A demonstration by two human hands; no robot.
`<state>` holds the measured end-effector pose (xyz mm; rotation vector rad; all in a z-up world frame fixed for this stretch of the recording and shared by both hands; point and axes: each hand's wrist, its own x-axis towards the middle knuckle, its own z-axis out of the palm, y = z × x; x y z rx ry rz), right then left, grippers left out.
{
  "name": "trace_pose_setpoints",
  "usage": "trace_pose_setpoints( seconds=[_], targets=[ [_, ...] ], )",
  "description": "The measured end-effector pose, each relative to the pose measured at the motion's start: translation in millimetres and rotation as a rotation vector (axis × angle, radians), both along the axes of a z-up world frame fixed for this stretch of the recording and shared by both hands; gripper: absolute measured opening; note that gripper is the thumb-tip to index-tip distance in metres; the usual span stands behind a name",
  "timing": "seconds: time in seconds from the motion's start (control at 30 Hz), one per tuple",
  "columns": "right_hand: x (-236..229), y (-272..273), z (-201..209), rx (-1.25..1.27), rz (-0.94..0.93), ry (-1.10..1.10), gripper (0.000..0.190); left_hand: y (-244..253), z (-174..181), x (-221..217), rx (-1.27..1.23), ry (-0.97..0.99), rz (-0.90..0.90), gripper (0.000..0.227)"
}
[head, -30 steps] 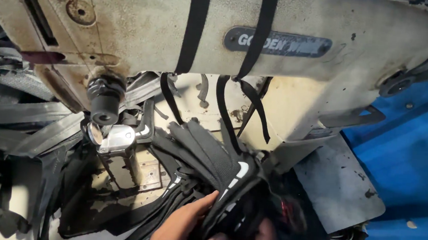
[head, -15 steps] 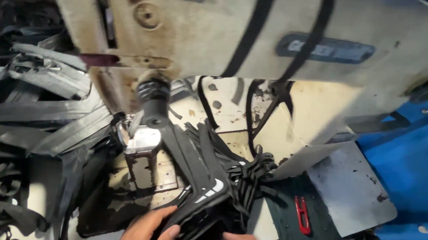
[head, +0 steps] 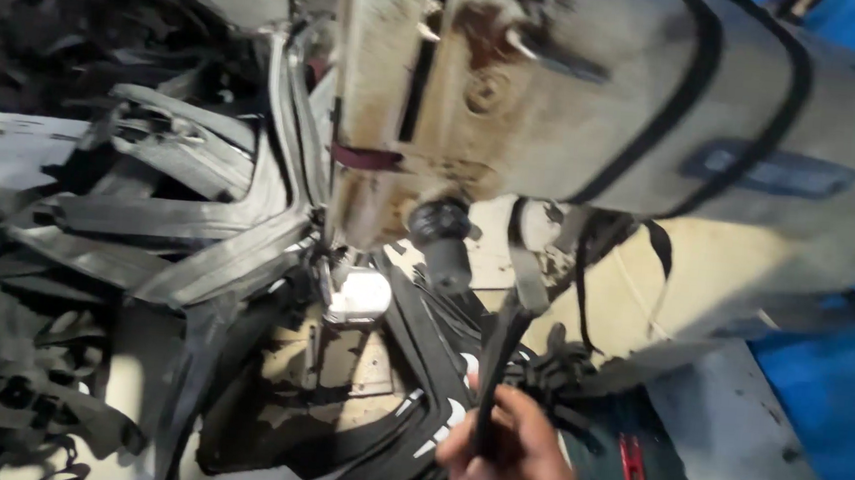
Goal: The person operates an industrial sewing machine to stitch black fabric straps. They guide the straps under the needle, feed them through the machine, and occasionally adjust the material or the machine's controls.
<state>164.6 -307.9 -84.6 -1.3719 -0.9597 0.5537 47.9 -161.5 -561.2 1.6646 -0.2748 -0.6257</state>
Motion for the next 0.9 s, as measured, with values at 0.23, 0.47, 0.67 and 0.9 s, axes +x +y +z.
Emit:
trace_pose_setpoints(
  seconds=[0.23, 0.47, 0.67, 0.9],
  targets=[
    [-72, 63, -96, -0.042, 0.039, 0.505, 0.059, 71, 487, -75, -0.072, -0.276, 1.018, 0.045],
    [-61, 93, 46, -0.064, 0.046, 0.219, 0.057, 78, 522, -64, -0.038, -0.476, 1.451, 0.054],
    [-40, 128, 67, 0.076, 0.136, 0.183, 0.045, 101, 501, -43, -0.340, -0.470, 1.397, 0.052],
    [-34, 151, 74, -0.005, -0.022, -0.116, 0.038, 120, 502, -33, -0.374, -0.246, 1.418, 0.051]
  ],
)
